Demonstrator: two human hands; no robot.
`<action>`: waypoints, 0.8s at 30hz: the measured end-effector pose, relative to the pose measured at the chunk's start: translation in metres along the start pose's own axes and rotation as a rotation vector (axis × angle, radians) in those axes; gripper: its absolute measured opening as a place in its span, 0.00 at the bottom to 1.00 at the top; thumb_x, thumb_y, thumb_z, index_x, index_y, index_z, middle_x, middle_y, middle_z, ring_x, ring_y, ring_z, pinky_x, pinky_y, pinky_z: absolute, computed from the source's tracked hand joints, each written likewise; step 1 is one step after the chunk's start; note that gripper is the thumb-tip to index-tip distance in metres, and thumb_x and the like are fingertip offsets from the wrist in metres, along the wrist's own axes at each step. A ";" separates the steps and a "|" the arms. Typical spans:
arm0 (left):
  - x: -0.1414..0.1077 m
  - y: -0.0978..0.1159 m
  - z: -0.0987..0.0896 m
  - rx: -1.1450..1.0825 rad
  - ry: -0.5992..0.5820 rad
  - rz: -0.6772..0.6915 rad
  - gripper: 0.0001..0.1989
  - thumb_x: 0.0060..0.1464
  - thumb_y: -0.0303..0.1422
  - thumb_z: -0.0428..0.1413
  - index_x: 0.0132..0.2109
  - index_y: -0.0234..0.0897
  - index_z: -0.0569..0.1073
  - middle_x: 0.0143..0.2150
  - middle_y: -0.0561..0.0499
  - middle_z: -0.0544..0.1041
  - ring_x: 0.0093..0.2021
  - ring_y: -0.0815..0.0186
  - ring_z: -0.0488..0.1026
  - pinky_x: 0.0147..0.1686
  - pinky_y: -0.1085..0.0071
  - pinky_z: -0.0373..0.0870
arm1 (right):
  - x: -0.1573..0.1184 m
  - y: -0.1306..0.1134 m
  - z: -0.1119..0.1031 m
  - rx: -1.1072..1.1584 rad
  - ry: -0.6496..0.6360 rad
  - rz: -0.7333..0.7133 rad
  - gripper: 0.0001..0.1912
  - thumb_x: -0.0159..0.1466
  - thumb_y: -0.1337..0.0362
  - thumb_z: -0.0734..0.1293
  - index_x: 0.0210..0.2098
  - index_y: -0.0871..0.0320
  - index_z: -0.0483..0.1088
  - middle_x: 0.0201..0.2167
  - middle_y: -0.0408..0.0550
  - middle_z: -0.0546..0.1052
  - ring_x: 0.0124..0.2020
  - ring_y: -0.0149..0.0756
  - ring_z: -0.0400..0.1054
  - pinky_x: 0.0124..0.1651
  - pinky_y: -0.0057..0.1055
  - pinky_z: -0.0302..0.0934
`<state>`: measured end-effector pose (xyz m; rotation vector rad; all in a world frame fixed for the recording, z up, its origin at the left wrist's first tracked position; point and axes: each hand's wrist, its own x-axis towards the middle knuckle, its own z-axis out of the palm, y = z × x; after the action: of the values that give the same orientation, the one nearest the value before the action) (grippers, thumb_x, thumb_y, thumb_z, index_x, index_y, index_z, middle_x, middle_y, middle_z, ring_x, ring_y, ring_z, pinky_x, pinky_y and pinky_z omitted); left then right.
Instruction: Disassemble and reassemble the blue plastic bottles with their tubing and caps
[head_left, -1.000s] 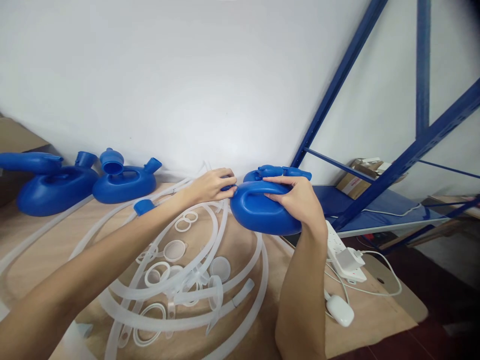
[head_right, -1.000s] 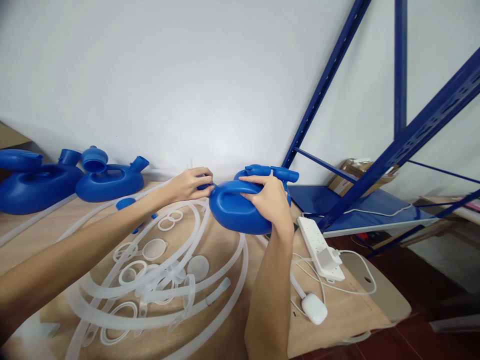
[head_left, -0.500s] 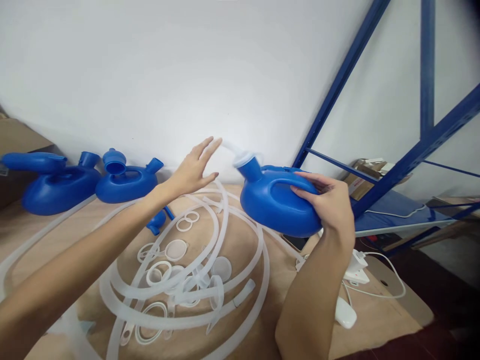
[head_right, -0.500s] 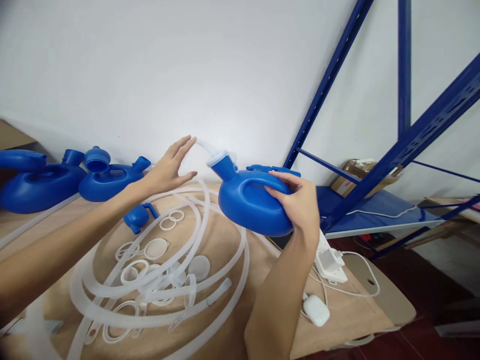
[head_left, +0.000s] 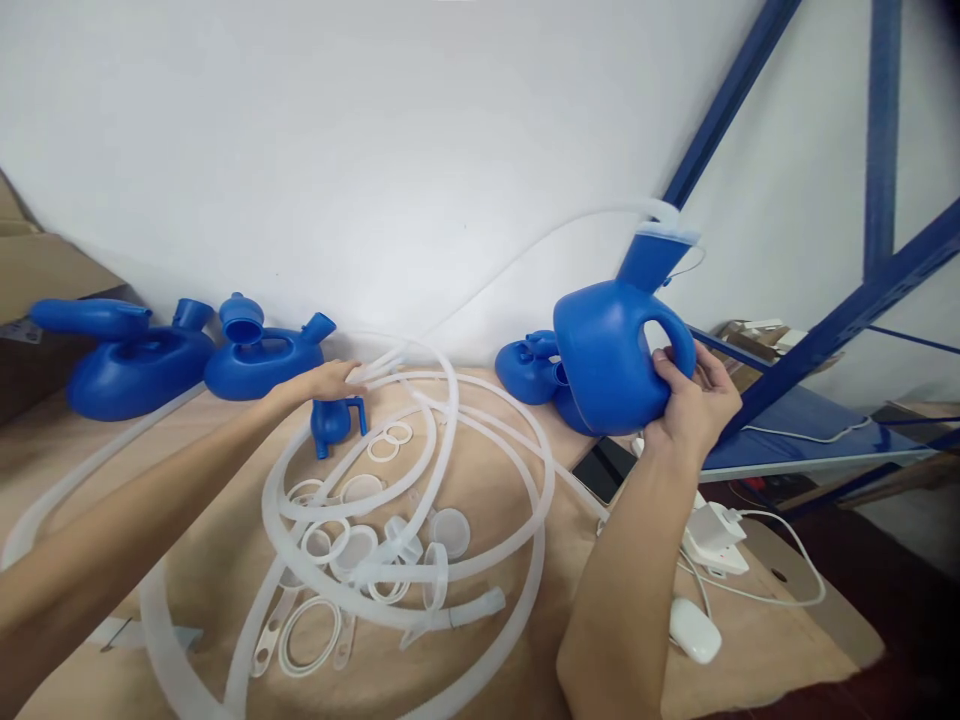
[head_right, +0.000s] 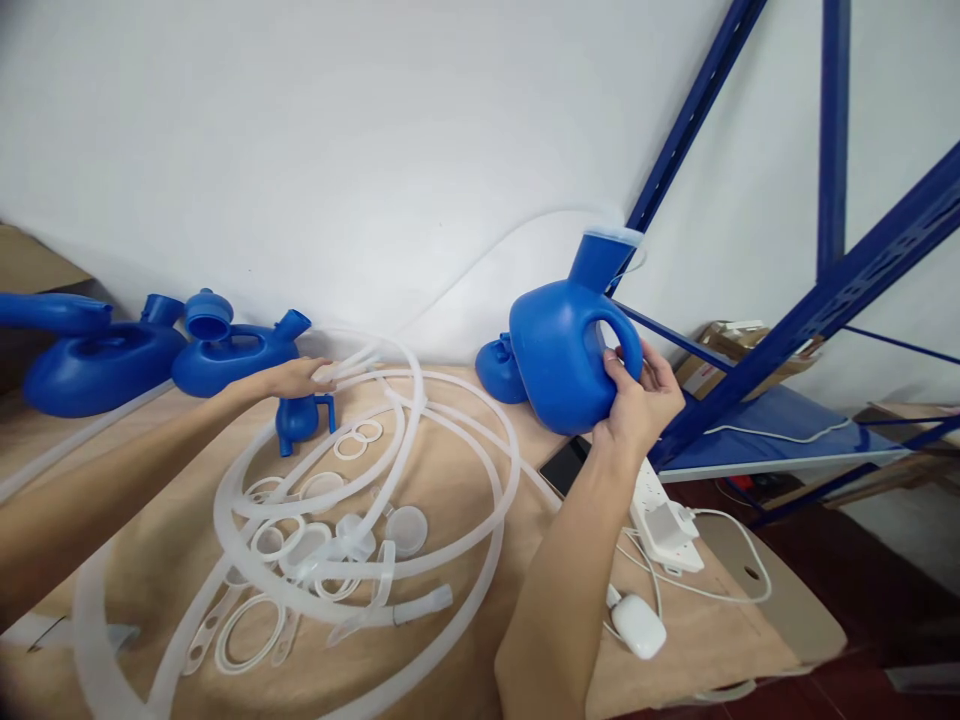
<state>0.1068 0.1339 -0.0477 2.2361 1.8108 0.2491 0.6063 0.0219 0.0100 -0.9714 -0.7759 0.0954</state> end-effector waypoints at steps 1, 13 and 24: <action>-0.003 -0.006 0.003 0.001 -0.015 -0.020 0.52 0.44 0.66 0.57 0.64 0.29 0.71 0.59 0.31 0.79 0.62 0.37 0.74 0.59 0.57 0.69 | 0.001 0.003 0.000 0.003 0.008 0.004 0.23 0.49 0.64 0.81 0.44 0.51 0.78 0.38 0.43 0.83 0.50 0.52 0.80 0.62 0.54 0.73; -0.029 -0.017 0.006 -0.112 0.037 -0.072 0.44 0.43 0.66 0.57 0.56 0.37 0.79 0.57 0.37 0.82 0.58 0.40 0.78 0.54 0.59 0.73 | -0.006 0.004 0.012 -0.007 -0.098 -0.023 0.24 0.50 0.63 0.81 0.46 0.50 0.78 0.40 0.44 0.83 0.50 0.52 0.80 0.59 0.54 0.74; -0.026 0.049 0.015 -0.362 0.121 0.052 0.37 0.55 0.63 0.51 0.54 0.38 0.80 0.45 0.46 0.85 0.41 0.53 0.82 0.41 0.64 0.79 | -0.032 -0.022 0.040 0.005 -0.238 0.104 0.29 0.43 0.62 0.83 0.44 0.57 0.80 0.38 0.46 0.84 0.46 0.49 0.80 0.59 0.51 0.72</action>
<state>0.1514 0.0980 -0.0466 2.0491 1.6102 0.6773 0.5520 0.0244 0.0227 -1.0065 -0.9423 0.3073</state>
